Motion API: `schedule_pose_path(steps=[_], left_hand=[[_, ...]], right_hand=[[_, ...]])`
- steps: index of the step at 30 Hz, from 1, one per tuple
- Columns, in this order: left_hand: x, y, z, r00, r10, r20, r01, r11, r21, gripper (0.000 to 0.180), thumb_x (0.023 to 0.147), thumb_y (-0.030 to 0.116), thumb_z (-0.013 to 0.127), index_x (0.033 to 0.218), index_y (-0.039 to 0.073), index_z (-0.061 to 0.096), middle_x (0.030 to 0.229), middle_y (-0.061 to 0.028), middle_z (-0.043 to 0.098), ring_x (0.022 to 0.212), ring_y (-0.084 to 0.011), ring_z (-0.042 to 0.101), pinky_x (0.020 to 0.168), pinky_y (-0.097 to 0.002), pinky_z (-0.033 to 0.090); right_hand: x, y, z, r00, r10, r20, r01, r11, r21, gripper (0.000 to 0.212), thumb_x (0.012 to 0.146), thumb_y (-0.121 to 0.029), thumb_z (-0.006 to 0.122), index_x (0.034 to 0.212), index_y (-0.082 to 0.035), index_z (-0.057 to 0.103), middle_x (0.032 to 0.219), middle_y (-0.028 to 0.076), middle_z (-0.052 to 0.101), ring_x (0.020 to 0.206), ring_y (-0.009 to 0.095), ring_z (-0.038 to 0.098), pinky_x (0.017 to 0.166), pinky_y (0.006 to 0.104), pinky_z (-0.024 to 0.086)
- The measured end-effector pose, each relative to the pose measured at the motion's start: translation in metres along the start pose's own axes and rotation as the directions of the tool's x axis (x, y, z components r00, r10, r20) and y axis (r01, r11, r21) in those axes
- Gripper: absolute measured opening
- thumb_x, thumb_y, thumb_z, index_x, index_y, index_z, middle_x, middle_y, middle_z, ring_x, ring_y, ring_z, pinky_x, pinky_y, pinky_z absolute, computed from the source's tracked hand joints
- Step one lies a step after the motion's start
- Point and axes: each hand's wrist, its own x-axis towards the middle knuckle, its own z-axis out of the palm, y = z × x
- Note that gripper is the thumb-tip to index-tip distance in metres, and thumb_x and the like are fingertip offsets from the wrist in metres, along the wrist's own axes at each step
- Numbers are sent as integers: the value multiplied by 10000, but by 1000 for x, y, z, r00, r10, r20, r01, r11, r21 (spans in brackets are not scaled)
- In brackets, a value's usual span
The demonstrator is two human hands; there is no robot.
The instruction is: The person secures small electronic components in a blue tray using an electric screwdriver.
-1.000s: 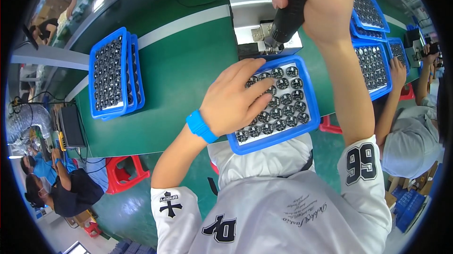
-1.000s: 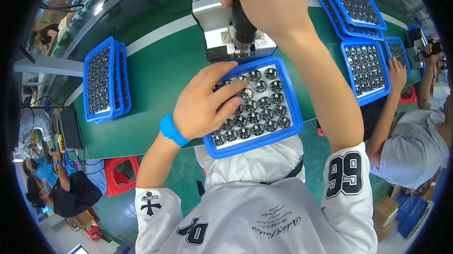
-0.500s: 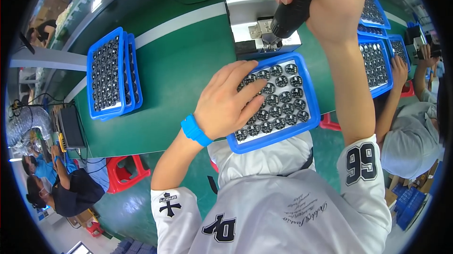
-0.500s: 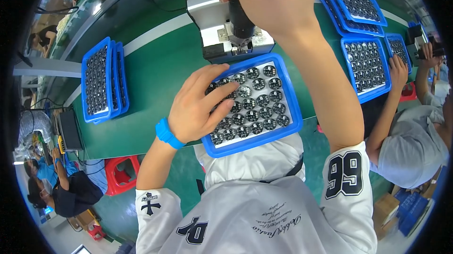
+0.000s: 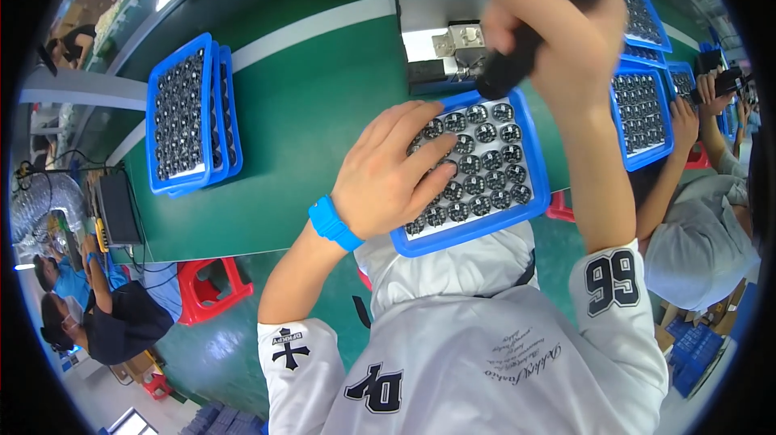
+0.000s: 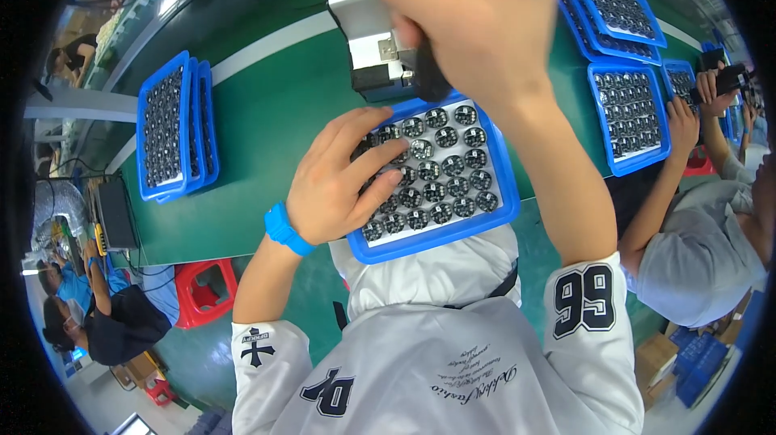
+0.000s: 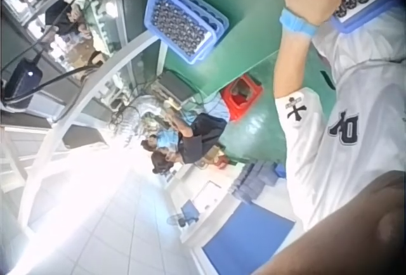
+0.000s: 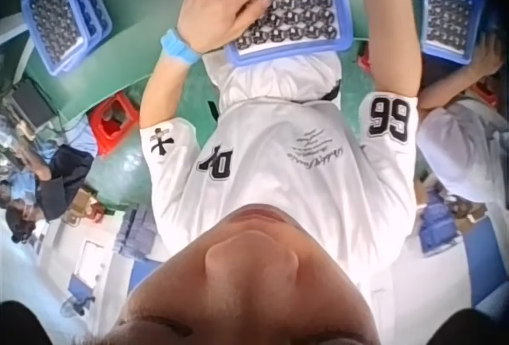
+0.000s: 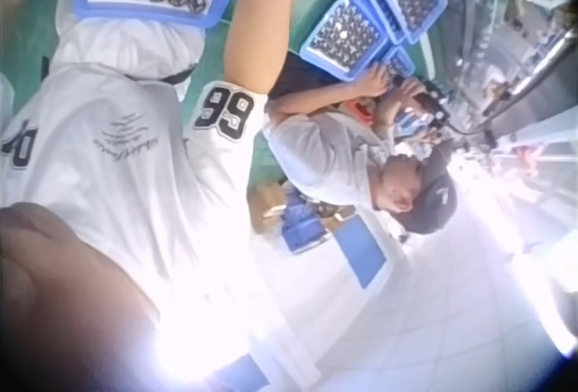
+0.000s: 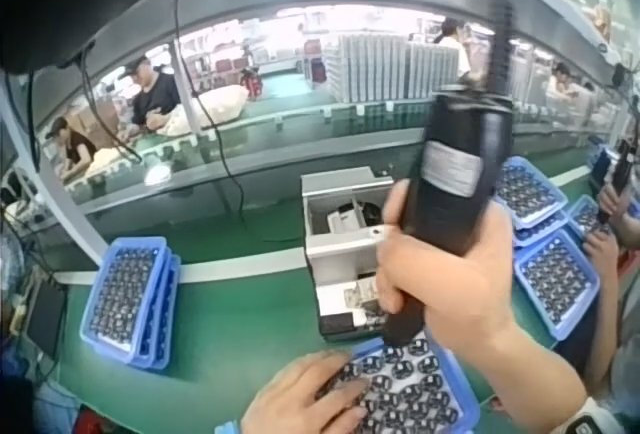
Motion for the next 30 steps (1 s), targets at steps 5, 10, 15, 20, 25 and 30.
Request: schedule_pose_path(steps=[5, 10, 15, 20, 25, 30], left_hand=[[-1, 4, -1, 1000, 9, 23, -9, 999, -31, 291, 830, 224, 786, 1071, 64, 752, 1362, -180, 590, 1269, -380, 570, 1038, -485, 496], [12, 14, 7, 994, 58, 90, -54, 997, -46, 306, 825, 278, 791, 1052, 72, 775, 1432, -173, 548, 1340, -370, 515, 1118, -504, 444], [22, 20, 22, 978, 103, 182, -101, 995, -20, 321, 826, 338, 799, 1061, 119, 810, 1463, -139, 541, 1378, -365, 488, 1148, -510, 422], [23, 19, 25, 975, 107, 192, -115, 993, 29, 330, 845, 378, 785, 1070, 139, 817, 1446, -127, 548, 1390, -363, 478, 1154, -516, 415], [22, 17, 27, 978, 84, 191, -90, 996, 26, 317, 857, 390, 775, 1069, 157, 819, 1430, -119, 553, 1390, -366, 477, 1153, -521, 415], [20, 15, 29, 980, 82, 182, -89, 996, 26, 300, 868, 388, 766, 1060, 164, 820, 1442, -113, 541, 1399, -370, 463, 1156, -527, 412]], right_hand=[[-45, 9, -56, 981, -145, 130, 140, 989, 48, 313, 872, 21, 571, 1178, 66, 527, 732, 93, 524, 566, 193, 549, 612, 366, 485], [-69, 21, -68, 978, -198, 62, 196, 980, 29, 308, 886, 25, 552, 1189, 39, 498, 745, 98, 531, 572, 191, 544, 622, 372, 499], [-70, 34, -67, 972, -233, -7, 233, 969, 80, 318, 843, 139, 611, 1136, 43, 533, 721, 102, 620, 562, 162, 598, 535, 280, 497], [-72, 30, -67, 983, -179, 37, 181, 983, -42, 309, 899, 39, 565, 1197, 37, 483, 745, 109, 562, 592, 182, 548, 626, 369, 511], [-71, 41, -68, 974, -223, 31, 223, 975, -7, 310, 877, 93, 607, 1168, 54, 509, 767, 103, 602, 614, 163, 592, 595, 319, 517], [-74, 41, -62, 972, -212, 100, 227, 960, -166, 300, 892, 76, 588, 1164, 16, 478, 743, 101, 568, 599, 181, 559, 625, 356, 517]])
